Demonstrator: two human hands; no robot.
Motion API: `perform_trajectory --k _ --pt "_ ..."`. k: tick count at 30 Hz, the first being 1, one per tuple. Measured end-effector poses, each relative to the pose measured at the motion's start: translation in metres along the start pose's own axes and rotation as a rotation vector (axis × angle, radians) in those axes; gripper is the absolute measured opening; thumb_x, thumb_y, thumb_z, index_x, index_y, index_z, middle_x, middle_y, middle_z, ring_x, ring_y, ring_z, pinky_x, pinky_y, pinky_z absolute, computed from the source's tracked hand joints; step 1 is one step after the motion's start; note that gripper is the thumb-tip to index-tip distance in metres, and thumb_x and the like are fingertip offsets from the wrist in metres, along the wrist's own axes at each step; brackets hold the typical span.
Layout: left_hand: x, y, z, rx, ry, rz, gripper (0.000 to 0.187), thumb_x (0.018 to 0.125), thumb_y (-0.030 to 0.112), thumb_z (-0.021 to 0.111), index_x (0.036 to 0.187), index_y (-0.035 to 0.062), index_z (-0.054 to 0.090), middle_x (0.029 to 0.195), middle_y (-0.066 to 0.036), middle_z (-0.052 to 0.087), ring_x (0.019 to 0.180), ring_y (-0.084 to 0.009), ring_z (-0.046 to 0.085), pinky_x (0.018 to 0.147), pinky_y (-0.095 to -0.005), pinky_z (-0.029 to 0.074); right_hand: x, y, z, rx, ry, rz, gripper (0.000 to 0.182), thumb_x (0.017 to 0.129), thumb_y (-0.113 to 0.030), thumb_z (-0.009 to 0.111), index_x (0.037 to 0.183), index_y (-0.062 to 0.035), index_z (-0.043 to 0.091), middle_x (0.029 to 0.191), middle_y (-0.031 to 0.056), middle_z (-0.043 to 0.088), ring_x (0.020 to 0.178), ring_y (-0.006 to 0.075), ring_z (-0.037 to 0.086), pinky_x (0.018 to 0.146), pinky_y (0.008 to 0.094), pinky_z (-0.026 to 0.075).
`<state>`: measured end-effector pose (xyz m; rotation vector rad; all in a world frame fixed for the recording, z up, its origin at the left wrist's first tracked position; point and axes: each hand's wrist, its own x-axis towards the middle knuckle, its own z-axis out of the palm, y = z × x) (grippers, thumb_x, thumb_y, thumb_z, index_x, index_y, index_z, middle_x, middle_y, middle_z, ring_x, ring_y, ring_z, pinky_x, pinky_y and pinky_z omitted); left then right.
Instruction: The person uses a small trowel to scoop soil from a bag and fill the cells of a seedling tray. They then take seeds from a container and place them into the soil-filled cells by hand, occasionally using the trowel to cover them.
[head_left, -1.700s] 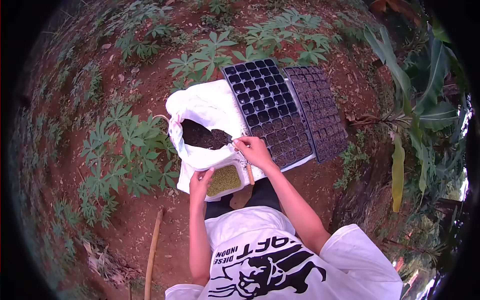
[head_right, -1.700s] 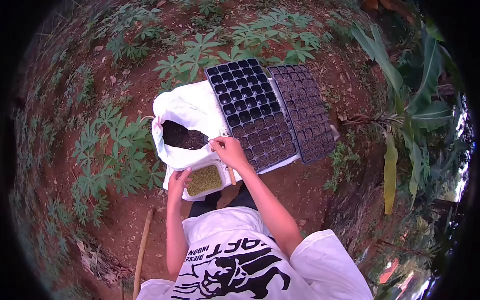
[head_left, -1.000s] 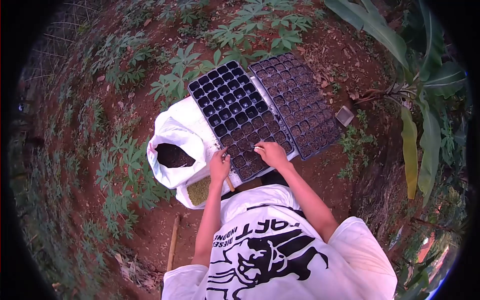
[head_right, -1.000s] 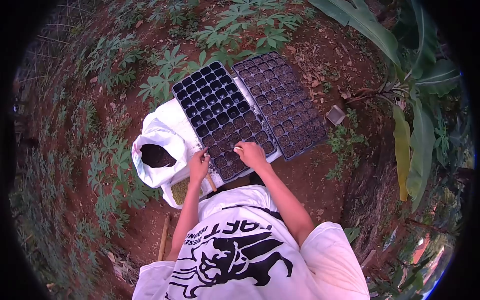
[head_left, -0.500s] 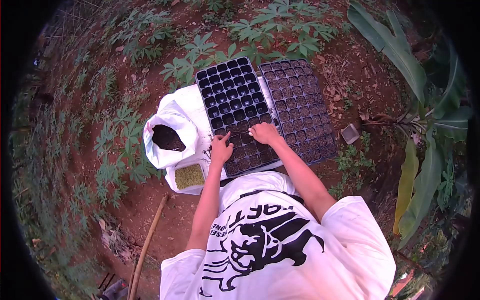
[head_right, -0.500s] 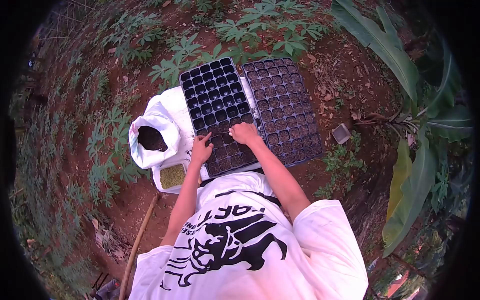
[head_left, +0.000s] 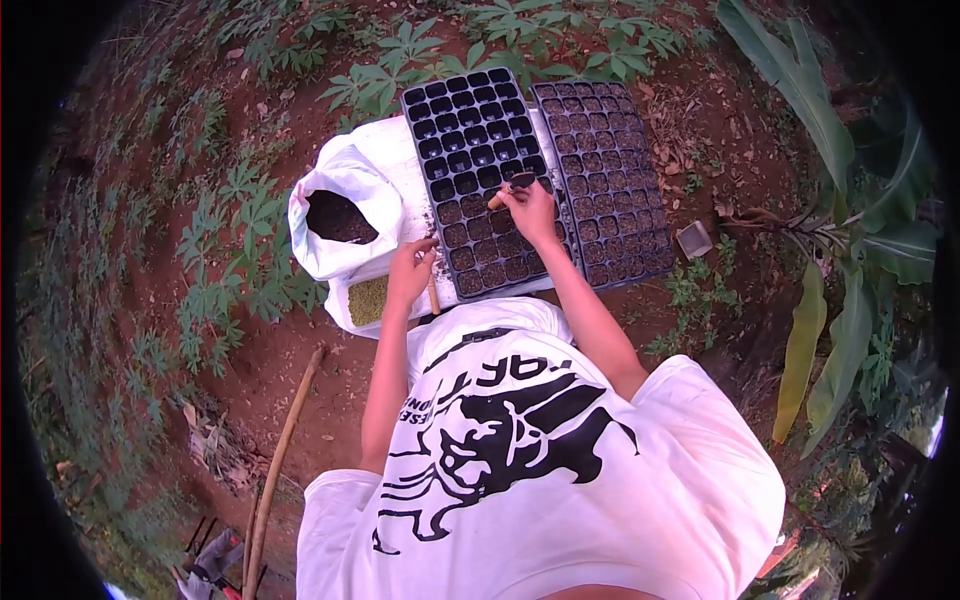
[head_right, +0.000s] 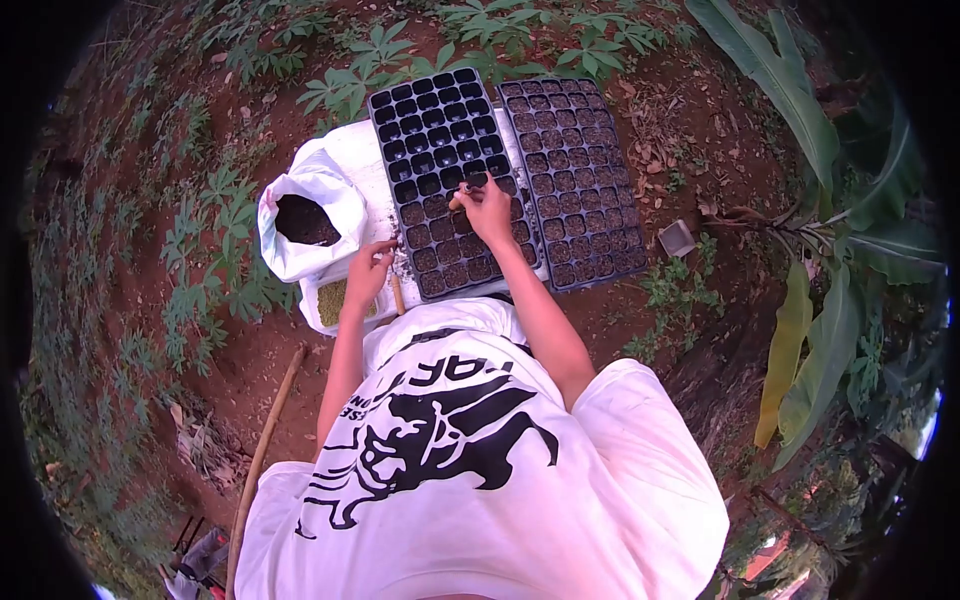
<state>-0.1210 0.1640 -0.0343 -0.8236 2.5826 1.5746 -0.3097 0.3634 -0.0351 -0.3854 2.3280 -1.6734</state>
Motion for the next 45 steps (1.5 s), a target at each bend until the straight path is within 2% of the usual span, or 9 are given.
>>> perform_trajectory --k 5,9,12,15,18,27,30,33,45 --pt "-0.025 -0.005 -0.022 -0.063 0.008 -0.057 0.029 0.093 0.013 0.062 0.121 0.0102 0.071 0.1 -0.005 0.072 0.071 -0.0092 0.057 0.068 -0.0264 0.048 0.003 0.002 0.033 -0.058 -0.06 -0.127 0.021 0.088 0.002 0.069 0.103 -0.0017 0.055 0.083 0.0106 0.073 0.081 0.0187 0.075 0.07 0.0299 0.058" --pt "-0.03 -0.011 -0.038 -0.06 -0.004 -0.187 0.03 0.093 0.013 0.062 0.121 0.0117 0.071 0.098 -0.007 0.073 0.075 -0.0111 0.061 0.07 -0.0274 0.049 0.002 -0.011 0.043 -0.08 -0.027 -0.159 0.021 0.088 0.001 0.069 0.102 -0.0014 0.054 0.081 0.01 0.073 0.078 0.0196 0.075 0.068 0.0308 0.057" --pt "-0.035 -0.018 -0.04 -0.133 0.107 -0.108 0.027 0.093 0.016 0.063 0.118 0.01 0.072 0.1 -0.014 0.073 0.08 -0.0202 0.068 0.078 -0.0338 0.053 -0.001 -0.001 0.05 -0.145 -0.092 -0.136 0.022 0.088 0.0 0.069 0.103 -0.0017 0.054 0.081 0.0107 0.073 0.077 0.0211 0.075 0.068 0.032 0.057" --pt "-0.037 -0.016 -0.047 -0.084 0.04 -0.172 0.027 0.093 0.015 0.062 0.118 0.0089 0.071 0.101 -0.013 0.074 0.086 -0.0215 0.069 0.081 -0.0341 0.052 -0.001 -0.008 0.051 -0.103 -0.042 -0.149 0.024 0.088 -0.001 0.07 0.105 -0.0024 0.055 0.082 0.0117 0.073 0.077 0.0237 0.075 0.068 0.0334 0.057" --pt "-0.04 -0.024 -0.051 -0.145 0.076 -0.151 0.03 0.094 0.016 0.061 0.121 0.0111 0.071 0.098 -0.009 0.073 0.085 -0.0151 0.066 0.079 -0.0298 0.05 -0.007 0.0 0.059 -0.179 -0.074 -0.156 0.025 0.088 -0.002 0.07 0.107 -0.003 0.055 0.082 0.0121 0.073 0.078 0.0239 0.075 0.068 0.0335 0.057" --pt "-0.034 -0.02 -0.063 -0.144 0.062 -0.229 0.031 0.095 0.019 0.06 0.123 0.0113 0.07 0.097 -0.008 0.072 0.085 -0.0141 0.065 0.079 -0.0298 0.05 0.005 -0.019 0.067 -0.157 -0.001 -0.146 0.021 0.088 -0.002 0.07 0.1 -0.001 0.053 0.081 0.011 0.073 0.079 0.0214 0.075 0.069 0.0308 0.057" --pt "-0.035 -0.02 -0.064 -0.141 0.075 -0.227 0.031 0.095 0.019 0.06 0.124 0.0116 0.07 0.095 -0.007 0.072 0.083 -0.0139 0.064 0.077 -0.0293 0.049 0.011 -0.004 0.072 -0.225 -0.104 -0.057 0.026 0.088 -0.006 0.073 0.107 -0.0001 0.057 0.093 0.0114 0.075 0.09 0.0228 0.075 0.075 0.0333 0.058" --pt "-0.031 -0.021 -0.065 -0.159 0.098 -0.216 0.031 0.095 0.018 0.06 0.124 0.0116 0.07 0.094 -0.007 0.071 0.081 -0.0133 0.063 0.075 -0.0289 0.049 0.018 -0.013 0.069 -0.079 -0.04 -0.145 0.023 0.089 -0.002 0.07 0.105 -0.0007 0.054 0.083 0.0113 0.073 0.081 0.0224 0.075 0.071 0.0325 0.057" --pt "-0.029 -0.017 -0.061 -0.181 0.148 -0.227 0.029 0.094 0.019 0.062 0.121 0.013 0.071 0.102 -0.011 0.073 0.079 -0.0175 0.064 0.076 -0.0318 0.05 0.027 -0.002 0.061 -0.149 -0.056 -0.141 0.025 0.089 -0.004 0.07 0.107 -0.0022 0.053 0.084 0.0123 0.073 0.082 0.0232 0.075 0.07 0.0342 0.056"
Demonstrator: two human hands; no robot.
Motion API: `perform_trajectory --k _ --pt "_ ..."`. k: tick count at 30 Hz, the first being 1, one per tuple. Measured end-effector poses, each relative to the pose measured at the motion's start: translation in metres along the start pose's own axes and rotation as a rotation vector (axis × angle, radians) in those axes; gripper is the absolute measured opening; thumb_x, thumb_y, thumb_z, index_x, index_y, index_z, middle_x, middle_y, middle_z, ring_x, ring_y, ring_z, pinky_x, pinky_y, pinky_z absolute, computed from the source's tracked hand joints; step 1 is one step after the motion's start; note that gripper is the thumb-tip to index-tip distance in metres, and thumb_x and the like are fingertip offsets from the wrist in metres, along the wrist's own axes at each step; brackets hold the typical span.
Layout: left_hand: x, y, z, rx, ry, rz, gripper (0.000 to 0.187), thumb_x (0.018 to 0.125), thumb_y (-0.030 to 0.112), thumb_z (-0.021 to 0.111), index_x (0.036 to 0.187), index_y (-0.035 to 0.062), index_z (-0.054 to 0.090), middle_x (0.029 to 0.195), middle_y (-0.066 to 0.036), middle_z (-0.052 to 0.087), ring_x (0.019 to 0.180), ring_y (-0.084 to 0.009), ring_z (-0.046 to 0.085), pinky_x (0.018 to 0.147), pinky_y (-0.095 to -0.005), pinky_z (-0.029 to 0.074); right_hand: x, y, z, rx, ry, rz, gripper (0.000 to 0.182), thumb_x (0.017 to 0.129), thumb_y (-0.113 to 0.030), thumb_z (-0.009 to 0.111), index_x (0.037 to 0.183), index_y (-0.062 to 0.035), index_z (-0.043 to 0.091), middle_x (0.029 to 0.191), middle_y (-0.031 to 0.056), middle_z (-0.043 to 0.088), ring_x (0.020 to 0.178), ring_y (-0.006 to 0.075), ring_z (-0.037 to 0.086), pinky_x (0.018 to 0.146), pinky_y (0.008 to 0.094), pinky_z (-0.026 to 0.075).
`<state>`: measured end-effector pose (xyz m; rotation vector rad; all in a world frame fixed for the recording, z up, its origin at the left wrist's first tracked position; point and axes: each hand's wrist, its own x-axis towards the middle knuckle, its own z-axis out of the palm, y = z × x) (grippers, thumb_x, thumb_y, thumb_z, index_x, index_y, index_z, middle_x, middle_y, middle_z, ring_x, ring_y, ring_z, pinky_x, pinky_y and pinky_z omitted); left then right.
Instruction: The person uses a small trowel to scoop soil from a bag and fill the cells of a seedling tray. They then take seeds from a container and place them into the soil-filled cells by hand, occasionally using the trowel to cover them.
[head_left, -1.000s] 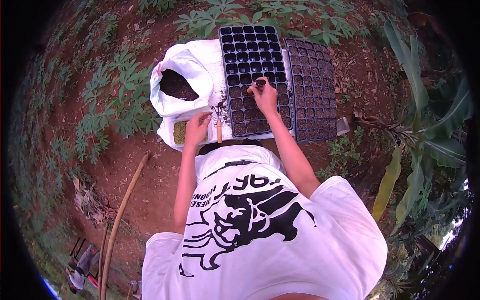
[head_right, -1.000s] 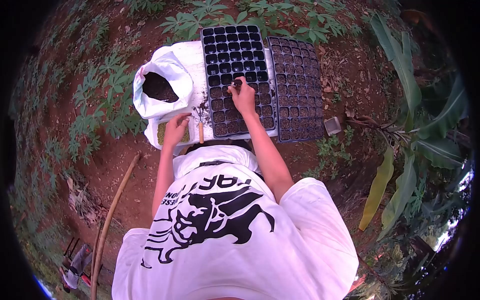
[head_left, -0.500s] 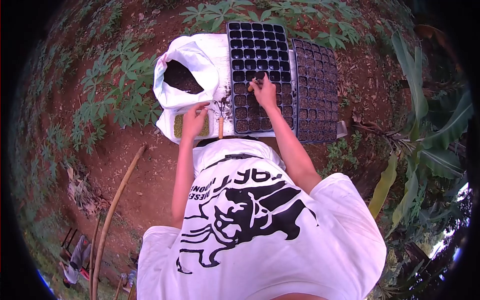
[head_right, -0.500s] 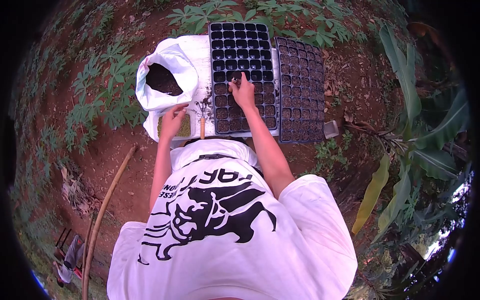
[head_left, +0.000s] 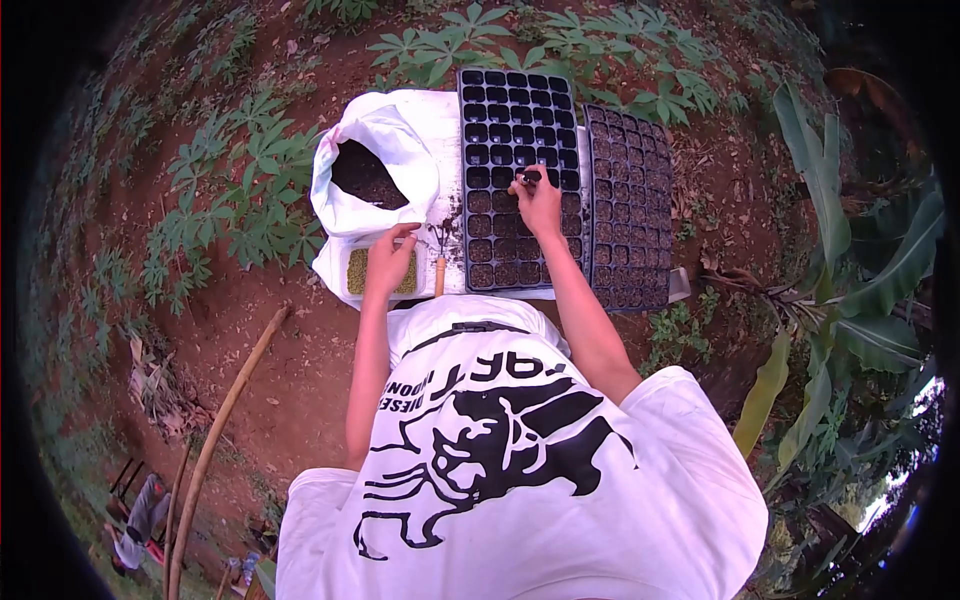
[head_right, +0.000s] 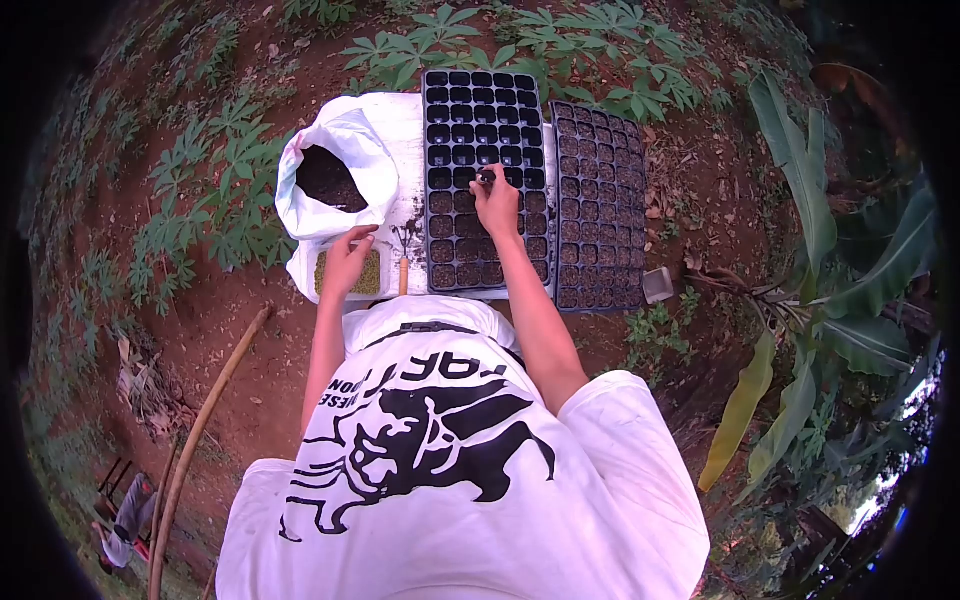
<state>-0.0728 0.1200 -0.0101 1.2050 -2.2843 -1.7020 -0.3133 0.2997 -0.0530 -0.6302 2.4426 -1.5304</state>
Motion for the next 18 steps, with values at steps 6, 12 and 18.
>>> perform_trajectory --k 6,12,18 --pt "0.002 -0.002 0.006 -0.029 -0.006 0.06 0.028 0.095 0.019 0.061 0.12 0.0119 0.071 0.103 -0.011 0.073 0.08 -0.0186 0.065 0.077 -0.0316 0.05 -0.008 -0.002 -0.006 -0.006 0.037 -0.016 0.025 0.09 -0.005 0.07 0.108 -0.0025 0.053 0.084 0.0123 0.074 0.082 0.0218 0.075 0.072 0.0336 0.057" --pt "-0.002 0.002 0.009 -0.005 -0.036 0.055 0.03 0.095 0.018 0.06 0.122 0.0104 0.07 0.107 -0.007 0.073 0.084 -0.015 0.064 0.078 -0.0302 0.049 -0.019 0.0 -0.007 0.02 -0.021 0.021 0.021 0.091 -0.005 0.069 0.106 -0.0023 0.054 0.083 0.0113 0.074 0.081 0.0207 0.075 0.071 0.0326 0.056" --pt "-0.01 0.009 0.008 0.011 -0.051 0.047 0.03 0.095 0.017 0.061 0.122 0.0109 0.07 0.105 -0.008 0.072 0.085 -0.016 0.065 0.079 -0.0305 0.05 -0.017 -0.005 -0.013 -0.047 -0.049 0.017 0.023 0.09 -0.005 0.069 0.107 -0.0013 0.053 0.083 0.013 0.074 0.081 0.0226 0.075 0.071 0.0331 0.056"
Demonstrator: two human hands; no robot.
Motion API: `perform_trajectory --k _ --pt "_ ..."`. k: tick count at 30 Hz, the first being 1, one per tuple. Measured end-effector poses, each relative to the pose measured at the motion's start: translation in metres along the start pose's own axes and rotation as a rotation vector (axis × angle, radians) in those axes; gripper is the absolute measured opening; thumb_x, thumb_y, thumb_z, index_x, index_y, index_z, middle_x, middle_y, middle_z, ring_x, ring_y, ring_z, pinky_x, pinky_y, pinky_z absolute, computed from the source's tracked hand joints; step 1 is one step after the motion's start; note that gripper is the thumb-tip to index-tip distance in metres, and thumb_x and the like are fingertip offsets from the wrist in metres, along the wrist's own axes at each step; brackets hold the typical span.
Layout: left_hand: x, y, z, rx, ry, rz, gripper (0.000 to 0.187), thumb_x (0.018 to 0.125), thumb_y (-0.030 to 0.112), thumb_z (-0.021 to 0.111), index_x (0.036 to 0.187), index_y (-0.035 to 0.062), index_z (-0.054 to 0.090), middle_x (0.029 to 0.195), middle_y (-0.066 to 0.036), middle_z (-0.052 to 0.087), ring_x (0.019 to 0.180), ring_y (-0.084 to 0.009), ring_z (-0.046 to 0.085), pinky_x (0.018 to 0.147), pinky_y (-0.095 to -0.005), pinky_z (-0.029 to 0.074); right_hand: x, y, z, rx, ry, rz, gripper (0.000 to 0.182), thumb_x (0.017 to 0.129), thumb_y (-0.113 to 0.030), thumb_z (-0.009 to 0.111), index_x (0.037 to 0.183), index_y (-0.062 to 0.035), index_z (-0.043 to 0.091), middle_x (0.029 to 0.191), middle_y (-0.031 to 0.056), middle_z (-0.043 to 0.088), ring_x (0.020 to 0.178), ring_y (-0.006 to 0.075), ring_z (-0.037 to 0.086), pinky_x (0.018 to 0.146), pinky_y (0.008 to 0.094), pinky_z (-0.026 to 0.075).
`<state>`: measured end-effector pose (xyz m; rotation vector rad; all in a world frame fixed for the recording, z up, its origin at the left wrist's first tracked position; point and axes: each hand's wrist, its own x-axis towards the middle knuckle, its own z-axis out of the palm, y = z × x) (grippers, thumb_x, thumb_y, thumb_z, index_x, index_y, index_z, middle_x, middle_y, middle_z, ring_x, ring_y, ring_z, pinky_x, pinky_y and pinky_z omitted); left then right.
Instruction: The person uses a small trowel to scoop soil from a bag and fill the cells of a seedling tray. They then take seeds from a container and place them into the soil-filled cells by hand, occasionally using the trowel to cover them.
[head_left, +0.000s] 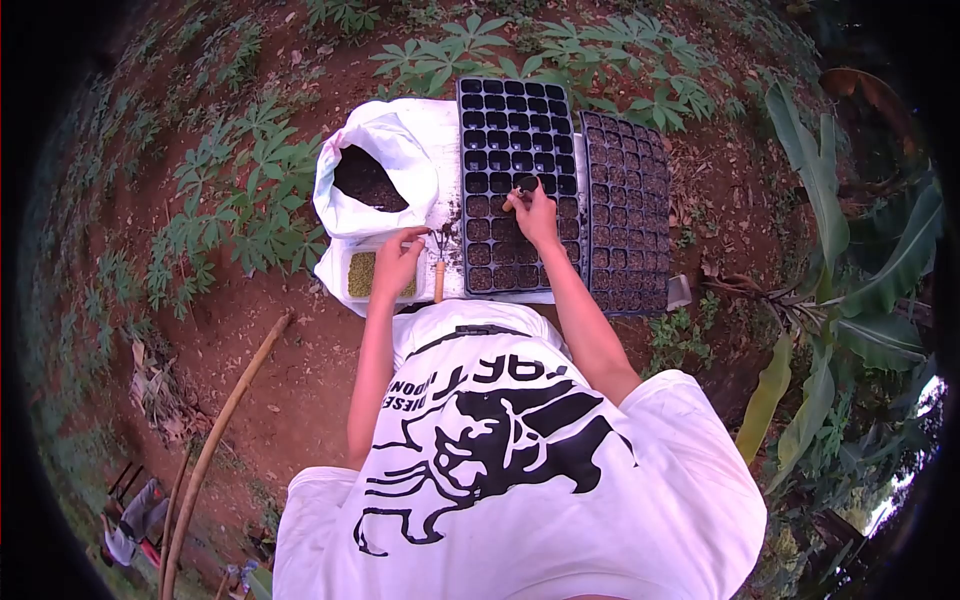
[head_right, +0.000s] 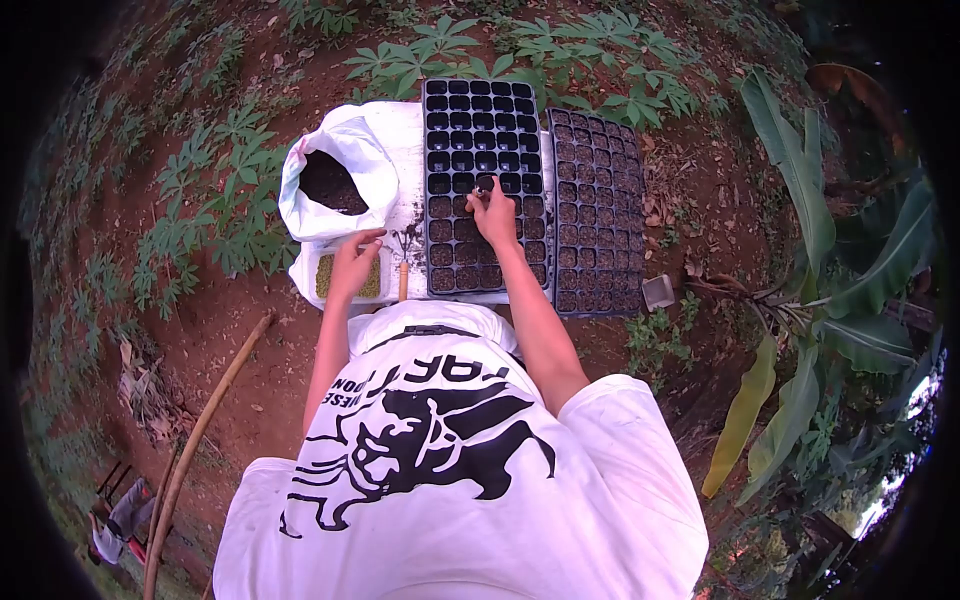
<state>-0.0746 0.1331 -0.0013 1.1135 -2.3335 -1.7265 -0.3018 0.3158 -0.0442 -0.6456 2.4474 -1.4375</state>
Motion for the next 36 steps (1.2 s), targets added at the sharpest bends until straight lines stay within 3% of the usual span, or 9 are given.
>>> perform_trajectory --k 14,17,23,36 --pt "-0.008 -0.008 -0.004 0.008 0.014 -0.009 0.03 0.093 0.017 0.062 0.121 0.0109 0.071 0.101 -0.009 0.073 0.084 -0.0167 0.066 0.077 -0.0306 0.05 0.001 0.012 0.031 0.077 -0.005 0.013 0.03 0.088 -0.005 0.07 0.111 -0.0042 0.051 0.086 0.0141 0.073 0.084 0.027 0.075 0.073 0.0373 0.056" --pt "-0.014 -0.017 -0.004 -0.008 0.022 -0.005 0.029 0.093 0.02 0.064 0.12 0.0124 0.071 0.1 -0.012 0.073 0.082 -0.0199 0.067 0.077 -0.0329 0.051 -0.002 0.028 0.04 -0.008 -0.059 0.023 0.027 0.091 -0.004 0.069 0.109 -0.0033 0.049 0.091 0.0103 0.073 0.085 0.0206 0.075 0.074 0.0335 0.058" --pt "-0.009 -0.033 -0.008 -0.072 0.045 -0.007 0.029 0.093 0.02 0.063 0.119 0.0103 0.071 0.105 -0.014 0.074 0.095 -0.022 0.069 0.086 -0.0334 0.051 -0.008 0.015 0.036 0.054 -0.018 0.077 0.028 0.09 -0.003 0.068 0.11 -0.0034 0.049 0.088 0.011 0.073 0.081 0.0213 0.075 0.073 0.0341 0.056" --pt "-0.016 -0.027 -0.021 -0.033 0.076 -0.075 0.03 0.093 0.019 0.062 0.12 0.0106 0.071 0.109 -0.014 0.073 0.096 -0.0211 0.069 0.086 -0.0326 0.05 -0.016 0.001 0.025 0.071 -0.03 0.053 0.024 0.092 -0.008 0.07 0.106 -0.0002 0.052 0.093 0.0132 0.075 0.085 0.0209 0.075 0.074 0.0324 0.058"
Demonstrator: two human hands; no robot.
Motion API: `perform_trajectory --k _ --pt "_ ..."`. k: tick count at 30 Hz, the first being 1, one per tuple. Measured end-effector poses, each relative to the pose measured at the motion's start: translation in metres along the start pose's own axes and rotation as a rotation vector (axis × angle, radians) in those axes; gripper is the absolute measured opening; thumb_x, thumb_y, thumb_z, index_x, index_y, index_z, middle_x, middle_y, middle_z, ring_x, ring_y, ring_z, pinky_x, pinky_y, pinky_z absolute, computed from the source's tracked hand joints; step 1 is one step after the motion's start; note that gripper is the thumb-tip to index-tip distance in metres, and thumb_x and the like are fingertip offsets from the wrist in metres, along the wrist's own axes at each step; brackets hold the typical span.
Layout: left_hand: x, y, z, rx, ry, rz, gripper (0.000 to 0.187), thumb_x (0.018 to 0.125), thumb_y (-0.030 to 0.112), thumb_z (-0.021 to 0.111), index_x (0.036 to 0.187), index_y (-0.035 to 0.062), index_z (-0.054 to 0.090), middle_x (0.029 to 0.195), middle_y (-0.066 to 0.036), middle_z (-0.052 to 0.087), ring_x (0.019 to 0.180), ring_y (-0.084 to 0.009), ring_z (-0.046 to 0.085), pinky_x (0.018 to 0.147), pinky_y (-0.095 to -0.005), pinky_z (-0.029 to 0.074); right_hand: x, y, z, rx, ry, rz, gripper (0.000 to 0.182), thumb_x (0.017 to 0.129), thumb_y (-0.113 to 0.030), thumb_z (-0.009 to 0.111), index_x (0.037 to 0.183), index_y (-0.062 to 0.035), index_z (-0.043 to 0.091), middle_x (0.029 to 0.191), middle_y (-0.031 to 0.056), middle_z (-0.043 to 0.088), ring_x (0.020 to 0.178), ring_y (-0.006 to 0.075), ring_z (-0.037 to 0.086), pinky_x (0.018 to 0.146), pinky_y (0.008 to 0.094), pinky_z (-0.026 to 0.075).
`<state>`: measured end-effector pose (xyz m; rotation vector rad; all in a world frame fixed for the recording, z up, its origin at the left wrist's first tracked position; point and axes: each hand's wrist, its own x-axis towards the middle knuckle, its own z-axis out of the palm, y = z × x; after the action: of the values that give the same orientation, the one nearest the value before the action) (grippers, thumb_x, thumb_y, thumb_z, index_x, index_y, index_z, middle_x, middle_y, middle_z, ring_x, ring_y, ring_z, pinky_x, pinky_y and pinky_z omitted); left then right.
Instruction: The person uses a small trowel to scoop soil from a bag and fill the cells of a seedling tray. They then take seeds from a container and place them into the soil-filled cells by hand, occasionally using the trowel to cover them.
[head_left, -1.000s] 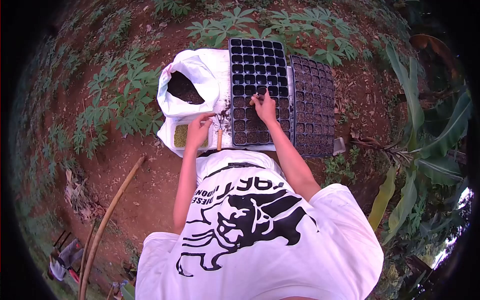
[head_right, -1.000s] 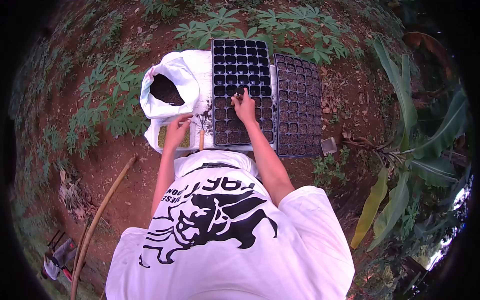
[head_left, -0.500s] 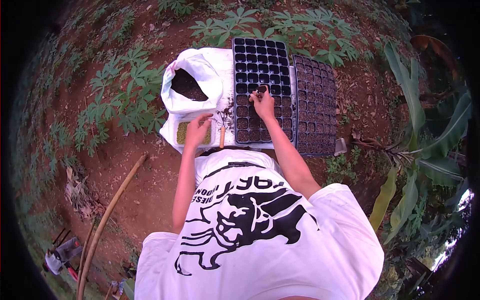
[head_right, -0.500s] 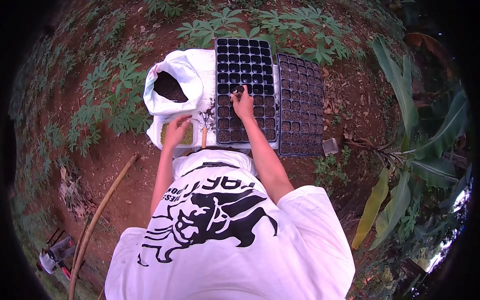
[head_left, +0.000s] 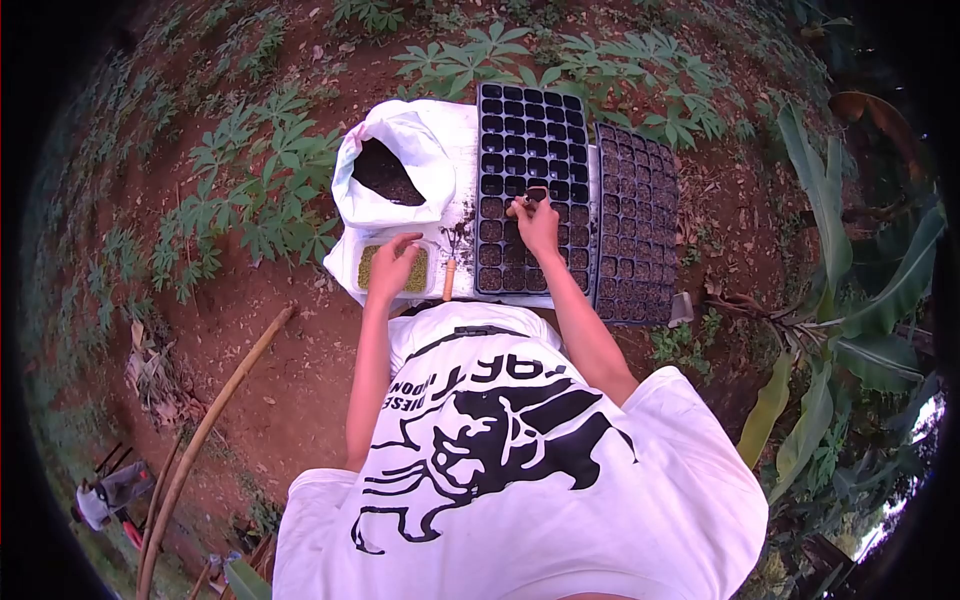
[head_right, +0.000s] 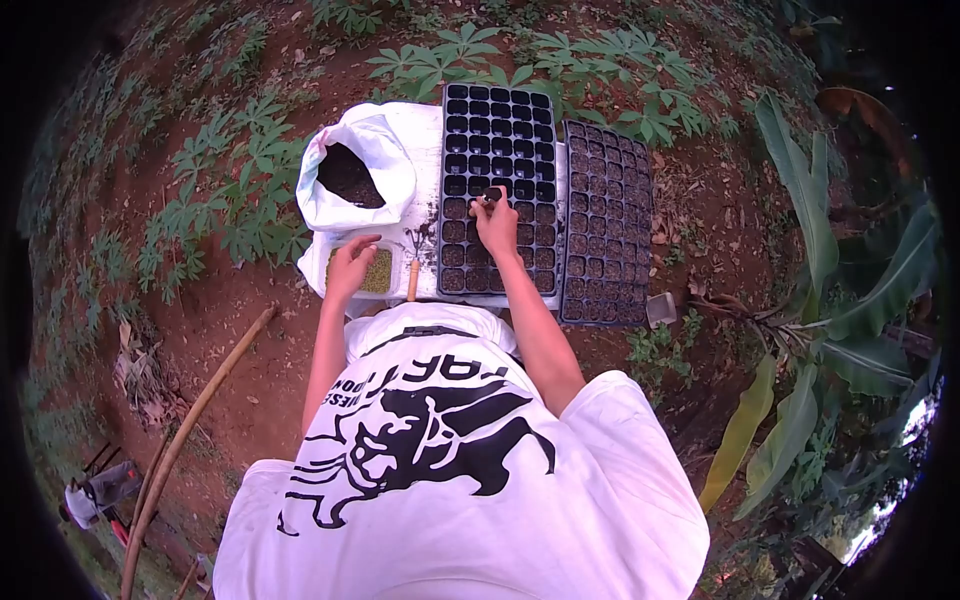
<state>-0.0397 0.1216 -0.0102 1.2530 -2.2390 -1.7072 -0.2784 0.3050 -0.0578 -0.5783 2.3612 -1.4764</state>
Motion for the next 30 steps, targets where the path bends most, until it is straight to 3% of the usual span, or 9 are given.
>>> perform_trajectory --k 10,13,16,19,22,30 --pt "0.001 -0.003 0.007 -0.003 0.004 0.027 0.029 0.093 0.02 0.062 0.12 0.0118 0.072 0.108 -0.014 0.073 0.097 -0.0228 0.068 0.086 -0.0337 0.05 -0.002 0.004 0.005 0.144 0.065 -0.05 0.029 0.091 -0.003 0.067 0.113 -0.0024 0.048 0.09 0.012 0.072 0.084 0.0209 0.075 0.073 0.0327 0.058" --pt "-0.003 -0.001 0.01 0.003 -0.007 0.013 0.029 0.093 0.019 0.062 0.12 0.0113 0.072 0.108 -0.014 0.073 0.097 -0.0234 0.069 0.087 -0.0339 0.05 -0.004 0.008 0.004 0.024 -0.017 -0.016 0.028 0.092 -0.002 0.067 0.113 -0.0018 0.049 0.09 0.0122 0.072 0.086 0.0209 0.075 0.073 0.0324 0.058" --pt "-0.001 -0.009 0.009 -0.061 0.0 0.016 0.029 0.093 0.018 0.062 0.12 0.0105 0.072 0.107 -0.014 0.073 0.096 -0.0232 0.069 0.087 -0.0335 0.05 0.001 0.007 0.005 0.13 0.079 -0.084 0.027 0.092 -0.003 0.067 0.112 -0.0016 0.049 0.089 0.0119 0.073 0.085 0.021 0.075 0.073 0.0324 0.058" --pt "-0.003 -0.013 0.01 -0.059 0.002 0.022 0.029 0.093 0.018 0.062 0.12 0.0098 0.071 0.106 -0.013 0.073 0.094 -0.0213 0.068 0.086 -0.0324 0.05 0.003 0.007 -0.001 -0.026 -0.05 0.022 0.025 0.093 -0.004 0.066 0.111 -0.0002 0.049 0.095 0.0121 0.074 0.087 0.0192 0.074 0.076 0.0305 0.058" --pt "-0.008 -0.003 0.002 -0.095 0.019 -0.004 0.029 0.093 0.017 0.062 0.12 0.0089 0.071 0.104 -0.012 0.073 0.092 -0.0192 0.067 0.085 -0.0313 0.049 0.007 0.006 0.003 0.036 0.08 -0.087 0.025 0.093 -0.006 0.068 0.109 0.0 0.05 0.094 0.0123 0.074 0.085 0.02 0.075 0.073 0.0312 0.058" --pt "-0.01 -0.004 0.0 -0.105 0.01 -0.002 0.029 0.093 0.016 0.061 0.119 0.0099 0.071 0.102 -0.01 0.073 0.089 -0.0178 0.065 0.082 -0.0311 0.049 0.019 0.009 0.007 -0.037 0.009 -0.054 0.025 0.092 -0.007 0.068 0.108 -0.0019 0.05 0.088 0.0125 0.074 0.08 0.0204 0.075 0.07 0.0324 0.057"
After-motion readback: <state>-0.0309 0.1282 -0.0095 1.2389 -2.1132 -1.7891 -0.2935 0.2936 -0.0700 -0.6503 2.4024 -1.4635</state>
